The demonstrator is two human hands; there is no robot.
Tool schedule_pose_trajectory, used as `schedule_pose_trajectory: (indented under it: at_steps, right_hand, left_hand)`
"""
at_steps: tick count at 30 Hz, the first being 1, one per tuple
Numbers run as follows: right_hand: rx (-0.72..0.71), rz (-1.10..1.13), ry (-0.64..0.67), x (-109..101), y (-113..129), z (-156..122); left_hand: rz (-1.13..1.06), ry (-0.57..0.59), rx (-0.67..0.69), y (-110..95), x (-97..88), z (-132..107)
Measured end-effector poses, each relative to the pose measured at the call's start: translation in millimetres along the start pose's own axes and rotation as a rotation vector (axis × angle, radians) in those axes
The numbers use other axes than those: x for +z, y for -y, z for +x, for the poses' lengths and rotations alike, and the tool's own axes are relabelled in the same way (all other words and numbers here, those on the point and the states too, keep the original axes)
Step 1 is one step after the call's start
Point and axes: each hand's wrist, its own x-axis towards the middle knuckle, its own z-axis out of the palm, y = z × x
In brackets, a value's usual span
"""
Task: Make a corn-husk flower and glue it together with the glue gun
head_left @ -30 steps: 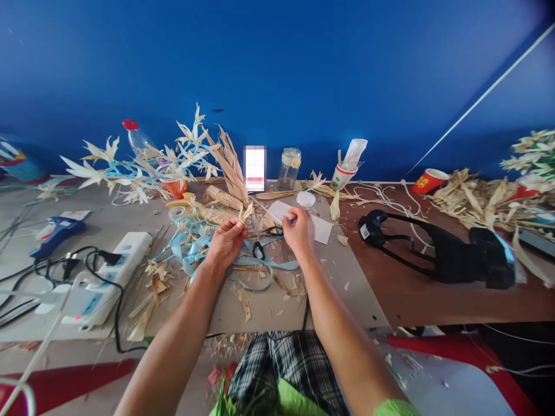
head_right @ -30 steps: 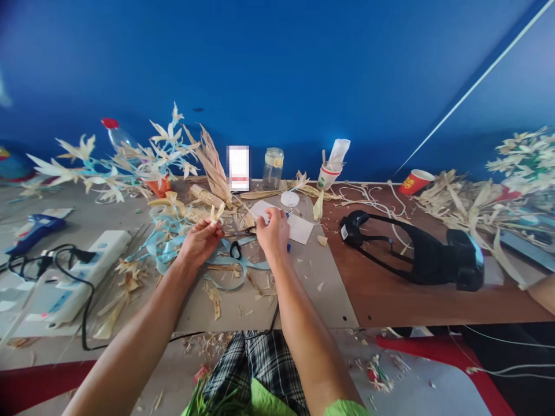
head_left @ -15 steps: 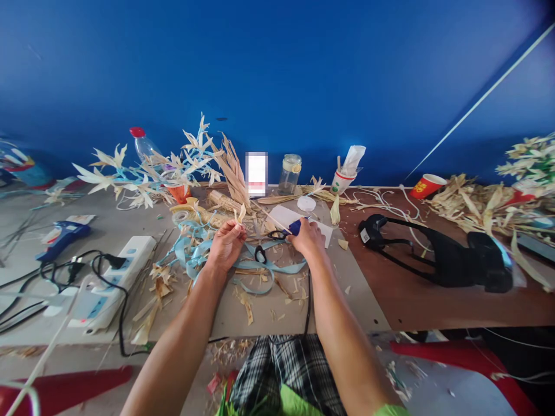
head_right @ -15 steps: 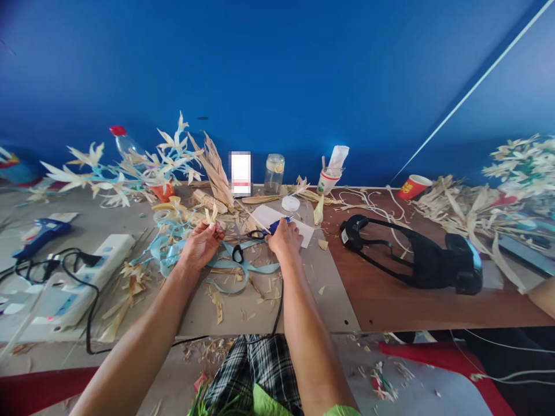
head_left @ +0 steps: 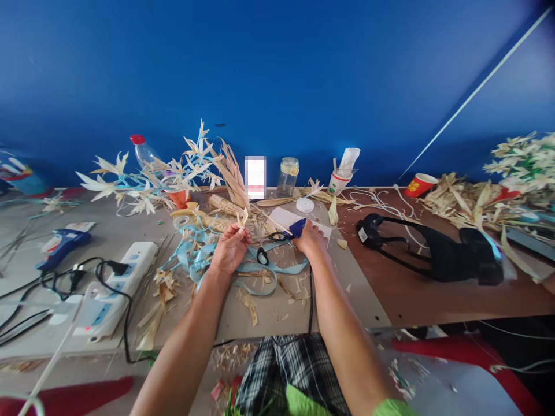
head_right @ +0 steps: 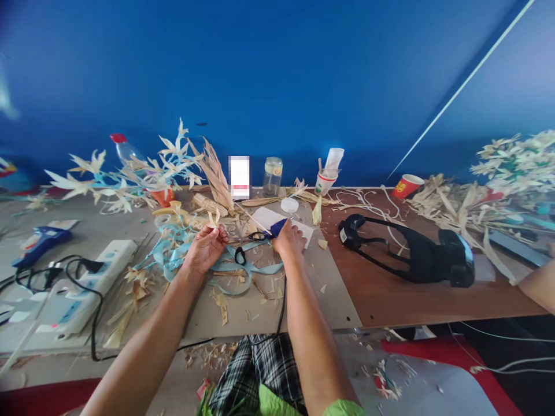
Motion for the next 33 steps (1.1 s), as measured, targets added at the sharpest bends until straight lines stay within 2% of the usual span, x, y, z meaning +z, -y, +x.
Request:
schedule_pose_trajectory:
  at_steps: [7, 12, 17, 21, 23, 25, 26, 28, 30, 33]
  right_hand:
    - [-0.022, 0.16, -0.15, 0, -1, 3]
    - [-0.028, 0.542, -0.168, 9, -5, 16]
    - [0.07, 0.765, -0.232, 18, -6, 25]
    - [0.187, 1.203, -0.163, 16, -4, 29]
    - [0.183, 1.287, -0.156, 13, -3, 29]
    - [0.111, 1.234, -0.253, 10, -2, 25]
    - [0.048, 1.139, -0.329, 9, 0, 21]
    - [-0.121, 0.815, -0.439, 7, 3, 12]
    - [-0.244, 0.481, -0.429, 6, 7, 2]
    - [-0.285, 0.329, -0.434, 2, 10, -7]
  left_hand:
    - [-0.051, -0.006, -0.026, -1, -0.7, 0]
    - [-0.085, 0.014, -0.025, -2, -1.0, 0]
    - [-0.092, 0.003, -0.021, -2, -2.1, 2]
    - [-0.1, 0.008, -0.037, -1, -4.1, 3]
    - [-0.103, 0.0, -0.041, -1, -3.9, 2]
    - [-0.096, -0.01, -0.042, -1, -2.6, 2]
    - [-0.089, -0.014, -0.043, 0, -1.8, 2]
    - [-0.074, -0.02, -0.046, 0, -0.2, 1]
    - [-0.061, -0.023, -0.05, 0, 0.6, 1]
    - [-0.039, -0.018, -0.045, 0, 0.5, 1]
